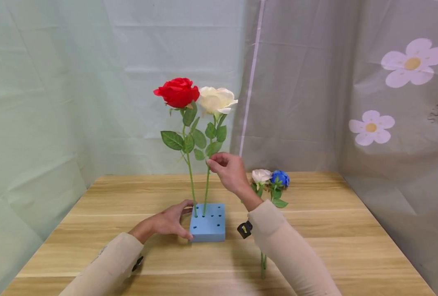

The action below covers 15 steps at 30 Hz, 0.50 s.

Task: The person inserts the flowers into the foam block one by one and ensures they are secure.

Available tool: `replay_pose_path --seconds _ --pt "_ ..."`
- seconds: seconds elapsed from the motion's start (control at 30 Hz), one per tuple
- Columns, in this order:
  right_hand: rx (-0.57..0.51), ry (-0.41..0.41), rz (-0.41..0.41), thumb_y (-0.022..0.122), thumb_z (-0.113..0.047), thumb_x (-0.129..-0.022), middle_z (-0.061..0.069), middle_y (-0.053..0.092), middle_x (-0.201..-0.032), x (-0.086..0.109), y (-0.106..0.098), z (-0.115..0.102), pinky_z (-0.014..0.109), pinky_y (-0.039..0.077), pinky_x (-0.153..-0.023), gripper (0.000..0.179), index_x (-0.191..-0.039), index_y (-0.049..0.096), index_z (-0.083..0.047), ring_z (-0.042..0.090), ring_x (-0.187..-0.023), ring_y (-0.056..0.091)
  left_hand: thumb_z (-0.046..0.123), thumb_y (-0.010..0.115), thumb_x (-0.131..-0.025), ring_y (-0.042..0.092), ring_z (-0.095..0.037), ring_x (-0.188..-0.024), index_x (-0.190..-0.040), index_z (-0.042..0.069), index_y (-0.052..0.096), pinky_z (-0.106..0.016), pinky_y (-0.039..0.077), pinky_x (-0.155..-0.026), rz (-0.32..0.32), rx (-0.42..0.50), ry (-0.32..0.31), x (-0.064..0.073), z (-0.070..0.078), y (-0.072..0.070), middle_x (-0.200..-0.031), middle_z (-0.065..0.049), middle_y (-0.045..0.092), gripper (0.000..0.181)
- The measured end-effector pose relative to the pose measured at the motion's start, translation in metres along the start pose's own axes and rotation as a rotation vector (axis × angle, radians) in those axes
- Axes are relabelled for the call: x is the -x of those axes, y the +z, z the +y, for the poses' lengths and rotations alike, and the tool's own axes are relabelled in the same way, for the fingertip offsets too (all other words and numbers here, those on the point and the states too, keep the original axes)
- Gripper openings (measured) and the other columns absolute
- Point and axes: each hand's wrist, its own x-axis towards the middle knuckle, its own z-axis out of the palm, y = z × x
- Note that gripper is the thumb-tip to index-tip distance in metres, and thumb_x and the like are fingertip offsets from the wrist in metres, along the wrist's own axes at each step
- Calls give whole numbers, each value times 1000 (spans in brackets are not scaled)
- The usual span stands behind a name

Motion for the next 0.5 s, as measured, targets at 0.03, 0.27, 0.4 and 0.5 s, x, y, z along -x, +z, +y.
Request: replay_pose_path --seconds 0.03,0.27,0.4,0.5 --pt "4 -5 -2 66 -11 -97 16 70 -93 0 0 0 32 58 -79 18 -103 69 5 37 -90 67 18 93 -69 34 -39 -143 -150 -1 29 -51 32 -113 -1 2 0 0 0 0 -155 -20 32 104" --pt "28 -22 -11 66 -13 -98 15 71 -93 2 0 0 33 58 -79 18 -103 70 4 34 -88 68 19 93 -69 34 -38 -143 -149 0 30 -51 32 -113 1 13 -2 -1 -1 0 -155 -18 34 104" --pt "43 -26 -14 66 -15 -98 14 71 -91 4 1 0 33 58 -79 19 -103 70 3 32 -87 69 18 93 -69 35 -38 -143 -149 0 31 -51 32 -113 3 17 0 -2 -1 0 -154 -18 35 103" --pt "59 -29 -17 66 -15 -98 12 71 -90 5 3 2 34 58 -78 19 -103 70 2 30 -86 69 18 93 -69 35 -38 -143 -149 0 30 -51 32 -113 2 18 -1 -1 -1 0 -154 -19 34 103"
